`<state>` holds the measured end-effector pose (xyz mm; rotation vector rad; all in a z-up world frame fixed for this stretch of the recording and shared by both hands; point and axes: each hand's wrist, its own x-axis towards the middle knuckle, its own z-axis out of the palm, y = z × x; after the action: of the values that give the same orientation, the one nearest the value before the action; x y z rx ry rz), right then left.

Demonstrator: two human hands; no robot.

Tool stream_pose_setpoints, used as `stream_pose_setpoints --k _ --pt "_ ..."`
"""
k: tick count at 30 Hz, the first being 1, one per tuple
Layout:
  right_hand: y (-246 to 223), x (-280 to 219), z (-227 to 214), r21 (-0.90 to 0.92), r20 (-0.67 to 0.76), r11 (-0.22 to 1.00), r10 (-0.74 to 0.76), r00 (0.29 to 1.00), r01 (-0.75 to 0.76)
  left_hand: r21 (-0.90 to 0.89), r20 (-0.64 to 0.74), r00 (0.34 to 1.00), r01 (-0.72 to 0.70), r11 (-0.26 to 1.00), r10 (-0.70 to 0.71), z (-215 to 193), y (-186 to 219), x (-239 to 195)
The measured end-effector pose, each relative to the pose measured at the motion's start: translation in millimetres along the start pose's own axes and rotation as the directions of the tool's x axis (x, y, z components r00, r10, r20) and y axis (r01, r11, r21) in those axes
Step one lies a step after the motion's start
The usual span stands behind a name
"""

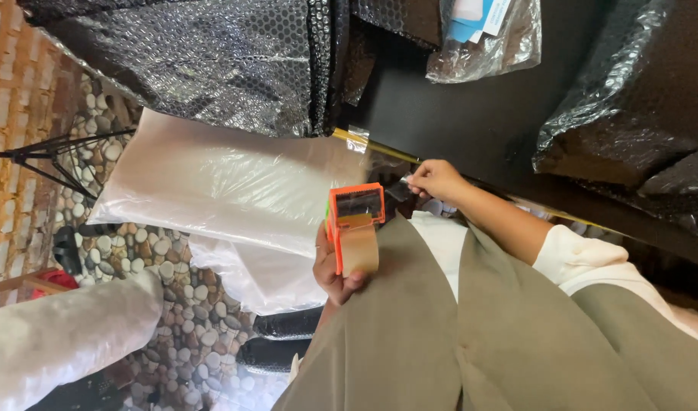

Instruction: The person places a green tote bag onto a sheet of bubble wrap, folds the wrap around it, and secures the bundle with clear packing tape. The person uses a tape dispenser to apply multiple strips of tape to seal the package.

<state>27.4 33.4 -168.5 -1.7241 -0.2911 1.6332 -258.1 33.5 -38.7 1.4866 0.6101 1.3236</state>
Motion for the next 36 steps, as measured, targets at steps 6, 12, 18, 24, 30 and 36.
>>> stream_pose_setpoints --k 6,12,18,24,30,36 --pt "-55.8 23.6 19.9 -0.357 0.075 0.675 -0.668 0.74 0.645 0.241 -0.147 0.987 -0.031 0.97 0.069 -24.0 -28.8 -21.7" --pt "-56.6 70.0 27.2 -0.683 0.136 0.439 -0.71 0.691 0.584 0.219 -0.133 0.991 0.03 0.975 -0.001 -44.0 -32.3 -41.5" --pt "-80.8 27.2 40.8 -0.879 0.014 0.355 -0.648 0.762 0.318 0.211 -0.149 0.987 0.089 0.973 -0.058 -42.2 -23.4 -42.9" --pt "-102.5 -33.9 49.5 -0.756 0.002 0.407 -0.783 0.622 0.513 0.177 -0.16 0.946 0.309 0.934 -0.283 -31.7 -21.8 -51.7" --pt "-125.9 -136.8 67.9 -0.292 0.246 0.237 -0.918 0.312 0.927 0.189 -0.001 0.949 0.309 0.932 -0.314 -16.2 -5.0 -29.9" --pt "-117.6 -147.6 70.7 -0.421 0.198 0.225 -0.922 0.332 0.878 0.238 0.03 0.977 0.198 0.951 -0.211 -13.2 -19.8 -26.0"
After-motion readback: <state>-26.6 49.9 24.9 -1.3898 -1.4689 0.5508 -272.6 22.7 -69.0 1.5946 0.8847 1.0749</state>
